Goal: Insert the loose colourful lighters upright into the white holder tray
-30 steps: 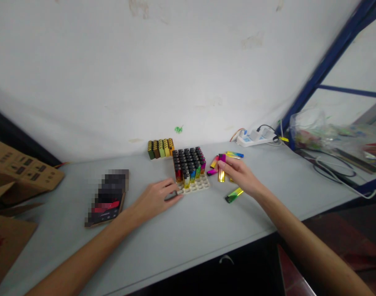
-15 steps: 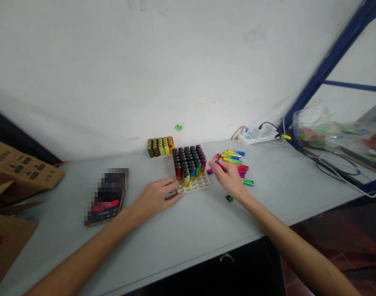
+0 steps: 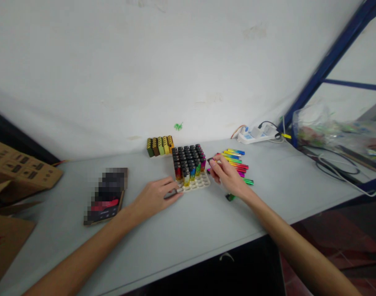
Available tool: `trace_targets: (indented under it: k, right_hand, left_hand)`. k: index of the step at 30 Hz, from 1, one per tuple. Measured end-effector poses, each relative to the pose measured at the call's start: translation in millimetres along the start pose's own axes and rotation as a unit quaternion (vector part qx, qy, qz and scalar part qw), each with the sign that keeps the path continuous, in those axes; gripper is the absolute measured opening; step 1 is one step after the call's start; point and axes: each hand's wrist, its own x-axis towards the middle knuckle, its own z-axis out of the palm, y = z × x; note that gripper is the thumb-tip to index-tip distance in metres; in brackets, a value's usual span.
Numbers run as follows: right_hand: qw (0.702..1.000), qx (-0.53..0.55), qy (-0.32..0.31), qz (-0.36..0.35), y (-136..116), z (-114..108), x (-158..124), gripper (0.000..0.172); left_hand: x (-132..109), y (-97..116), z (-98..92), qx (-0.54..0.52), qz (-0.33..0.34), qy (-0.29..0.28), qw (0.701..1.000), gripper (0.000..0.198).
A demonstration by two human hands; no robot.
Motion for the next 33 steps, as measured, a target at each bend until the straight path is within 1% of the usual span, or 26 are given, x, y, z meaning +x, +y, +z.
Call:
trace_targets:
  k: [2,4,6,8,13,16,19,22,24,27,30,33]
  right_hand:
    - [0.998,-0.031,-0.010,-0.062,-2,-9,4,0.035]
    - [0.991,-0.083,0.001,-0.106,-5,-16,9,0.033]
    - [0.987,-0.116,0.006,-0.109,-6,-20,15,0.033]
    - [0.986,-0.135,-0.004,-0.100,-4,-22,20,0.033]
    - [0.973,-0.193,-0.030,-0.122,12,-22,26,0.029]
    - [0.961,-0.229,-0.083,-0.130,14,-23,30,0.028]
    - [0.942,-0.271,-0.144,-0.136,6,-26,36,0.027]
    - [0.925,-0.316,-0.166,-0.128,-3,-35,40,0.027]
    - [0.921,-0.325,-0.169,-0.132,-1,-46,41,0.025]
    - [0.918,-0.309,-0.184,-0.167,12,-59,40,0.019]
    - [0.912,-0.304,-0.198,-0.189,27,-61,40,0.015]
    - [0.925,-0.270,-0.189,-0.188,31,-57,40,0.013]
  left_hand:
    - [-1,-1,0.6,0.002,0.000,0.000,1.000,0.021]
    - [-2,-1,0.9,0.002,-0.003,-0.005,1.000,0.022]
    - [-2,-1,0.9,-0.002,-0.007,-0.012,1.000,0.021]
    - [-2,-1,0.9,-0.006,-0.012,-0.017,1.000,0.021]
    - [-3,-2,1.1,-0.010,-0.018,-0.016,1.000,0.019]
    - [-2,-1,1.0,-0.010,-0.015,-0.016,1.000,0.019]
    - [-2,-1,0.5,-0.009,-0.012,-0.015,1.000,0.020]
    - [-2,0,0.0,-0.005,-0.013,-0.013,1.000,0.021]
    - [-2,0,-0.4,-0.003,-0.015,-0.013,1.000,0.022]
    - [-1,1,-1.4,-0.002,-0.016,-0.017,1.000,0.024]
    - [0,2,-2.2,0.003,-0.014,-0.015,1.000,0.025]
    - [0,1,-1.7,0.001,-0.016,-0.014,1.000,0.025]
